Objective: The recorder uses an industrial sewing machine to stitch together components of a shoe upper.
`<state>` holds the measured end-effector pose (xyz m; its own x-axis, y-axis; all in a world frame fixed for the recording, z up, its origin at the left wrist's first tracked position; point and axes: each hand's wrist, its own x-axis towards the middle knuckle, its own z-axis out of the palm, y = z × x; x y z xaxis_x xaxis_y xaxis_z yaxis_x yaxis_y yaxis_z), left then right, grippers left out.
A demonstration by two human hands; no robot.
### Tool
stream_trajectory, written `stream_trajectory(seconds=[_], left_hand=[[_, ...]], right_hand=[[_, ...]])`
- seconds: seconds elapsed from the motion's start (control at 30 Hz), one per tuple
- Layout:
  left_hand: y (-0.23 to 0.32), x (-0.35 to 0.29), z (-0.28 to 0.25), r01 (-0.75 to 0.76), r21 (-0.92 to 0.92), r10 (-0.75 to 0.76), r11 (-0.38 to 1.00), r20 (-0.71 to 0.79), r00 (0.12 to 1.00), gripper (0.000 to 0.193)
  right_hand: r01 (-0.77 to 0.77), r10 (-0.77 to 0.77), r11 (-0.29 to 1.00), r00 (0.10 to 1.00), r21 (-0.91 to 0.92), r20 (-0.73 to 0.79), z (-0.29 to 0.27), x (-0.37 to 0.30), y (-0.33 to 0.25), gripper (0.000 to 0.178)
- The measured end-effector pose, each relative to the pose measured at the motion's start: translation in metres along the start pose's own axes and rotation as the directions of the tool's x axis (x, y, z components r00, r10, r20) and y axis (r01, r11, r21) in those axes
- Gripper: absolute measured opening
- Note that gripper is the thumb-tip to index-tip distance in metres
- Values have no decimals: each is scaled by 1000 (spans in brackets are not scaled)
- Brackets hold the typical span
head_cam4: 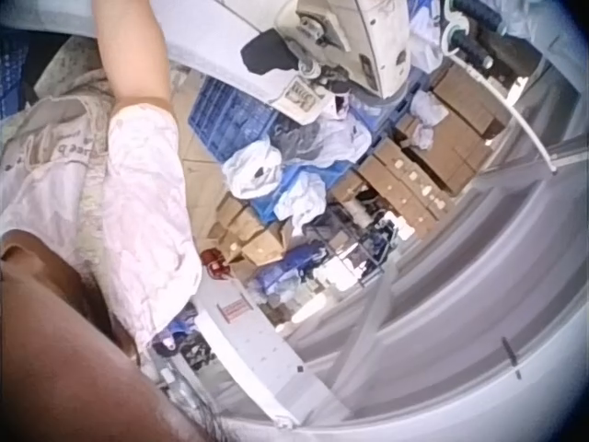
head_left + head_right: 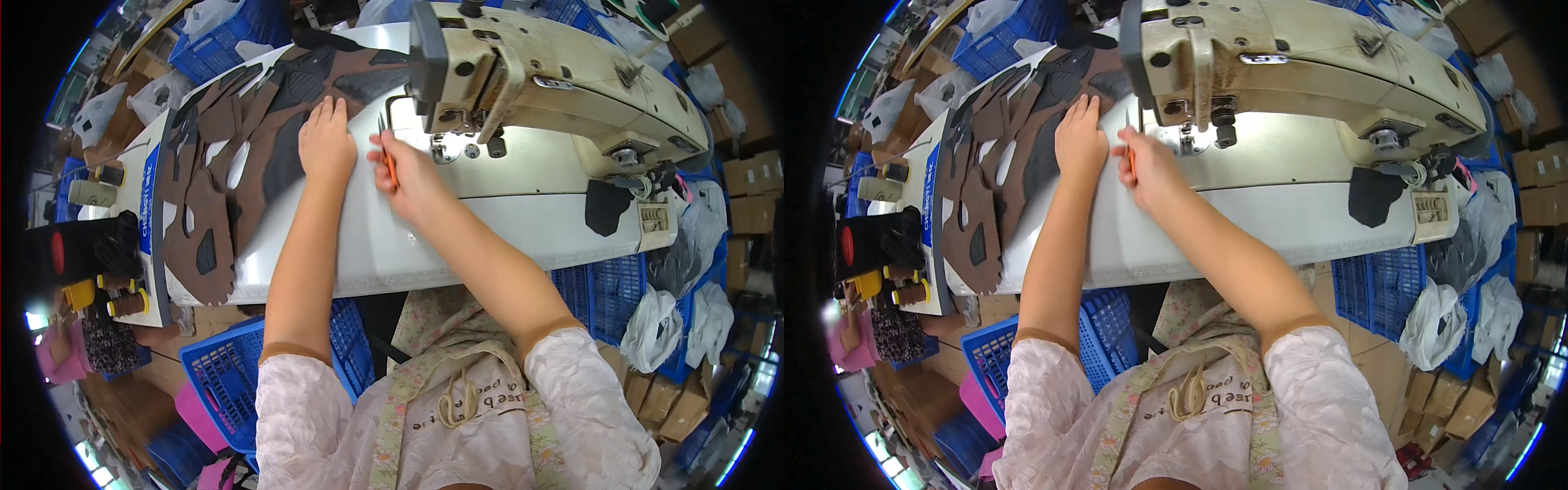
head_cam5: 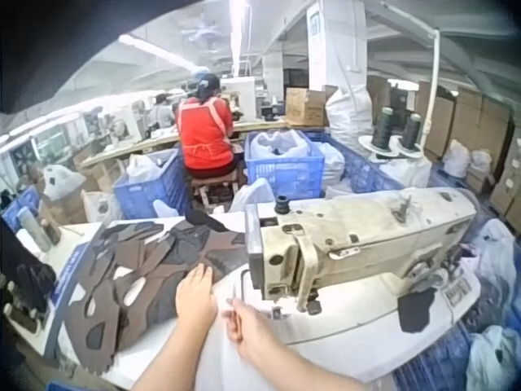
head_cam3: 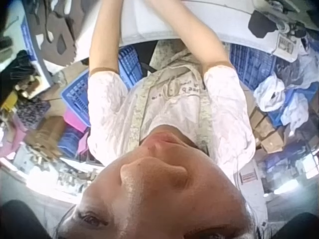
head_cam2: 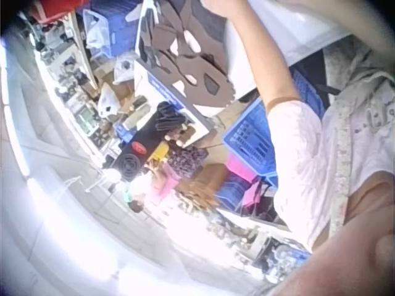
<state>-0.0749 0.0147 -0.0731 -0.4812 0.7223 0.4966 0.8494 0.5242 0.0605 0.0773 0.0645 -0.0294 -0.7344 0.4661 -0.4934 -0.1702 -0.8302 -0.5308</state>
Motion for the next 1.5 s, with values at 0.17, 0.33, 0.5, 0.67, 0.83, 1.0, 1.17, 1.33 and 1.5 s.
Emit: stream_trajectory(seconds=[0.17,0.33,0.5,0.67,0.83,1.0,1.17,1.33,1.5], left_hand=[[1,51,-44,223,-211,-203,952,114,973,35],[-85,138,-151,299,-535,-329,790,42,944,34],[-126,135,-265,324,-843,-412,429,136,901,38],[-126,87,-350,235,-911,-470,340,52,881,33],[-124,34,-399,182,-961,-563,210,34,826,34],[-94,0,-400,154,-984,-671,95,51,740,32],[-83,-39,-404,120,-987,-537,107,44,843,35],[-44,-49,-396,102,-995,-547,-22,97,831,32],[-35,-62,-388,31,-999,-545,-24,39,838,30]], right_hand=[[89,28,832,979,-548,200,-58,-98,-18,37],[77,-9,778,994,-624,110,-107,-163,-44,39],[111,-92,804,994,-585,62,-135,-192,-52,37],[162,-80,826,982,-540,172,-133,-200,-55,36],[259,-60,811,929,-524,365,-110,-203,-58,38],[371,-42,767,843,-524,536,-72,-209,-44,43],[619,-74,553,704,-558,707,-34,-214,-27,40],[852,-91,217,504,-477,859,6,-223,-13,39],[951,-164,68,309,-302,937,26,-231,1,38]])
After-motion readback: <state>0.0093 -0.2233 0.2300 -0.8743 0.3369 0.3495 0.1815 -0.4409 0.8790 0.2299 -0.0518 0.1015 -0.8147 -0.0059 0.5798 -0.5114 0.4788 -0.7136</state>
